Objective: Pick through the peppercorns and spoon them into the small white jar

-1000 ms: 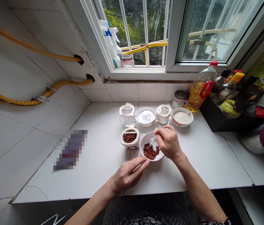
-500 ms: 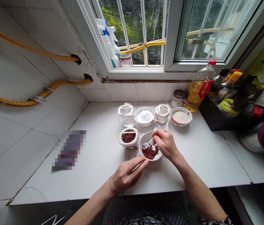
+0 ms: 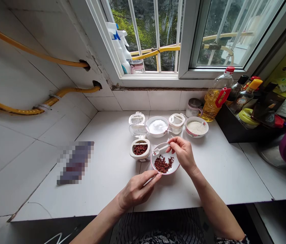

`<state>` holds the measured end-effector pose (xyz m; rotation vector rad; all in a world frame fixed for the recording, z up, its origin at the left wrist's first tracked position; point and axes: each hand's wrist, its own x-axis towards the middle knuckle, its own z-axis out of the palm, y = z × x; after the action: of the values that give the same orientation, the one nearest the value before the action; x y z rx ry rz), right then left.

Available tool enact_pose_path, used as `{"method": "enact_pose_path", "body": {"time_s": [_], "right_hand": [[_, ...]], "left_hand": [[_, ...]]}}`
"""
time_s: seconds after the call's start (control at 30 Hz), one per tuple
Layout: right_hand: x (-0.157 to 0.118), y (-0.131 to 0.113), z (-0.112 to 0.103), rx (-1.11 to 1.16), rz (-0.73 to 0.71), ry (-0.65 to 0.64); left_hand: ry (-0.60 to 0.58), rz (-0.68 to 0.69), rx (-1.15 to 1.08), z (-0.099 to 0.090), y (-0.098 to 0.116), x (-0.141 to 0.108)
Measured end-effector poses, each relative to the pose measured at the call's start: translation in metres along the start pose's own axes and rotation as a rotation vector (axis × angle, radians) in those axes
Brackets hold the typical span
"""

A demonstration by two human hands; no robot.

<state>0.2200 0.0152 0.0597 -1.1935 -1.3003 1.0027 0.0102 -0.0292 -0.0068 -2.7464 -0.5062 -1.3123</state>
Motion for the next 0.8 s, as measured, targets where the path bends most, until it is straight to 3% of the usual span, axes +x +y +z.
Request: {"method": "enact_pose_path", "body": {"time_s": [0.13, 0.27, 0.37, 0.47, 0.53, 0.63, 0.8], "right_hand": [[-0.003, -0.005, 0.012, -0.038, -0.109, 0.045], [-0.010, -0.004, 0.027, -0.266, -0.388, 0.093], [-0.012, -0.004, 0.032, -0.452, -0.668, 0.010], [-0.011, -0.006, 0.028, -0.579, -0.839, -0.069], [-0.011, -0.008, 0.020, -0.591, -0.861, -0.038], [-0.008, -0.006, 0.005, -0.591, -0.759, 0.027], [-0.005, 0.007, -0.008, -0.663, -0.600, -0.073]], "left_hand": [[0.002, 0.004, 0.002, 0.000, 0.000, 0.000], [0.010, -0.002, 0.008, 0.000, 0.000, 0.002], [0.013, -0.001, 0.008, 0.000, 0.000, 0.002], [0.013, -0.007, 0.006, 0.000, 0.000, 0.002], [0.012, -0.009, 0.007, 0.000, 0.000, 0.002], [-0.003, -0.004, 0.003, -0.001, 0.000, 0.002], [-0.012, -0.008, 0.000, -0.001, 0.000, 0.002]]}}
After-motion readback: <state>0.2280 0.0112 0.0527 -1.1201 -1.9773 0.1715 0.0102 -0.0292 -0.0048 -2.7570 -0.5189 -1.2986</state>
